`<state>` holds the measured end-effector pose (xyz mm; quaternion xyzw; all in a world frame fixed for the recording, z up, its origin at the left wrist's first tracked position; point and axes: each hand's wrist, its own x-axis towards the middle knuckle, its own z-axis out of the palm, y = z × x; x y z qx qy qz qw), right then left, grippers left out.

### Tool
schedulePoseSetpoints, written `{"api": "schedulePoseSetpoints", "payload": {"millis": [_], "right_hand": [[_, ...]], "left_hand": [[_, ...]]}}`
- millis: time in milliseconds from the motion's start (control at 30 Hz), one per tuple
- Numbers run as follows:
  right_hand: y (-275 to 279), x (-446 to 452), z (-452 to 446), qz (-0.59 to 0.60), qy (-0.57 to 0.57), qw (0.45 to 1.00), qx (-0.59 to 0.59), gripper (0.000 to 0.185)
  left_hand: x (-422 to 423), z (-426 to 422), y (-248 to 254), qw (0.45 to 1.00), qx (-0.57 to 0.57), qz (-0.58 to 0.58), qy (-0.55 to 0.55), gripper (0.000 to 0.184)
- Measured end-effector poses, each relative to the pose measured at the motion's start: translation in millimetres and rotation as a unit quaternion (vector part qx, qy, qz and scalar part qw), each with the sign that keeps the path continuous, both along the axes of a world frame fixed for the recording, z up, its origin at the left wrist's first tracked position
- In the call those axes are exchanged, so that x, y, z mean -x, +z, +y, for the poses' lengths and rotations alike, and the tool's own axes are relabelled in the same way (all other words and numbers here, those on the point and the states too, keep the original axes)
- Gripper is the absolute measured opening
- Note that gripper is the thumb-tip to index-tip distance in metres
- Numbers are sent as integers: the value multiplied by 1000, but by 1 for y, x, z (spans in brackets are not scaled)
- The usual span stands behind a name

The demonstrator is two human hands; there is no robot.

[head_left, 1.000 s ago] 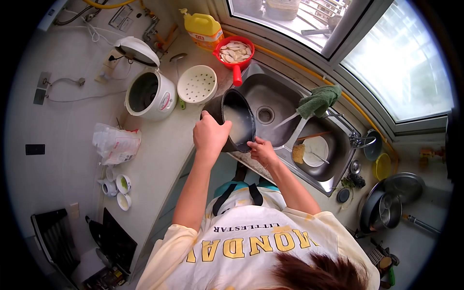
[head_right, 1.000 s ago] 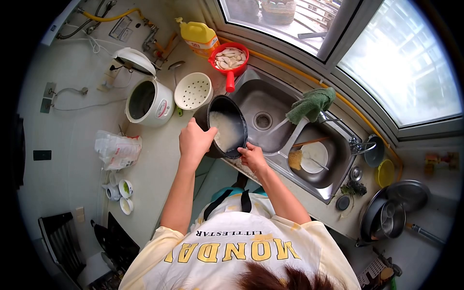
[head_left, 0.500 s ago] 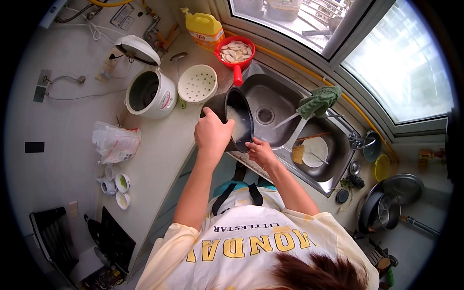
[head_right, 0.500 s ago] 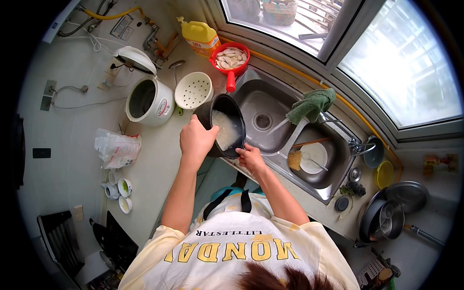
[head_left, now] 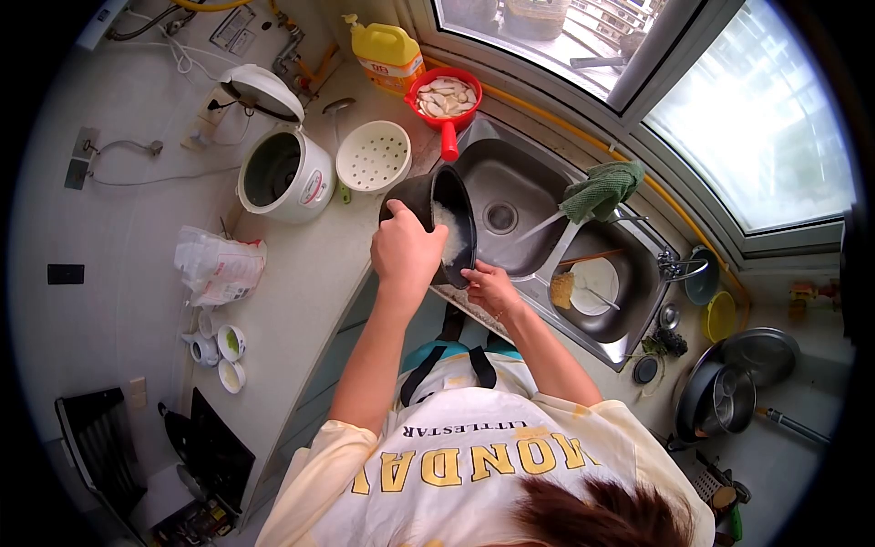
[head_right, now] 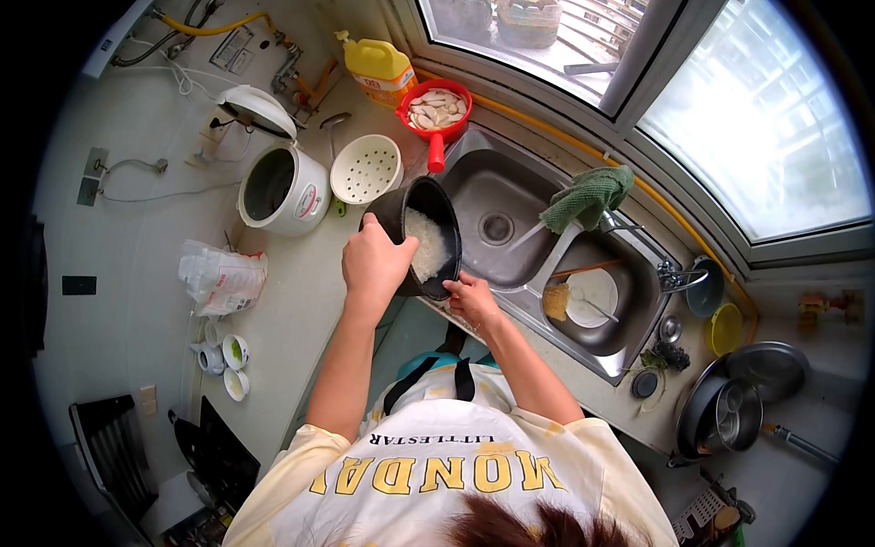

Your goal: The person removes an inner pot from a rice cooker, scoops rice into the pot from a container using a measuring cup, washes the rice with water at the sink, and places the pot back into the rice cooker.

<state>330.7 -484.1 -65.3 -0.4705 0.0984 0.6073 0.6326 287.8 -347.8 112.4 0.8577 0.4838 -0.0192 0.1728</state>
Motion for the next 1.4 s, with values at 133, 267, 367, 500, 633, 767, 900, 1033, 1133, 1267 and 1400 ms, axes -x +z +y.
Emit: {"api": "schedulePoseSetpoints", "payload": {"millis": [133, 267, 367, 500, 633, 767, 900, 1033, 1133, 1267, 1400], "right_hand": [[2, 0, -2, 6, 0, 1000, 0, 12], [-8, 1, -3, 20, 1, 1000, -20, 13], [-6, 2, -2, 19, -6, 1000, -4, 13], [1, 2, -1, 6, -4, 1000, 15, 14], [0, -1, -2, 2, -1, 1000, 13, 12], [-4, -3, -2, 16, 2, 1000, -8, 12], [-2, -3, -1, 27, 0, 1000, 0, 14], [-8, -3, -1, 34, 0, 999, -8, 15], [-5, -4, -1, 37, 4, 999, -16, 14], [-2, -5, 1, 34, 6, 999, -11, 13], [-8, -6, 1, 33, 23, 999, -20, 9]], "left_hand": [[1, -2, -5, 1000, -9, -23, 7, 58], [0, -4, 0, 1000, -7, 1, -2, 74], [-1, -5, 1, 1000, -2, 7, -3, 74], [-1, -5, -6, 999, -16, -31, 9, 51], [-1, -6, -7, 999, -19, -35, 10, 51], [-2, -7, -5, 999, -17, -30, 8, 50], [-4, -8, -1, 1000, -7, 8, -3, 75], [-4, -8, -3, 1000, -8, 5, -2, 75], [-5, -7, -2, 1000, -9, 7, -2, 75], [-6, -7, -2, 1000, -9, 4, -5, 74], [-6, -5, -2, 1000, -9, 3, -10, 73]]}}
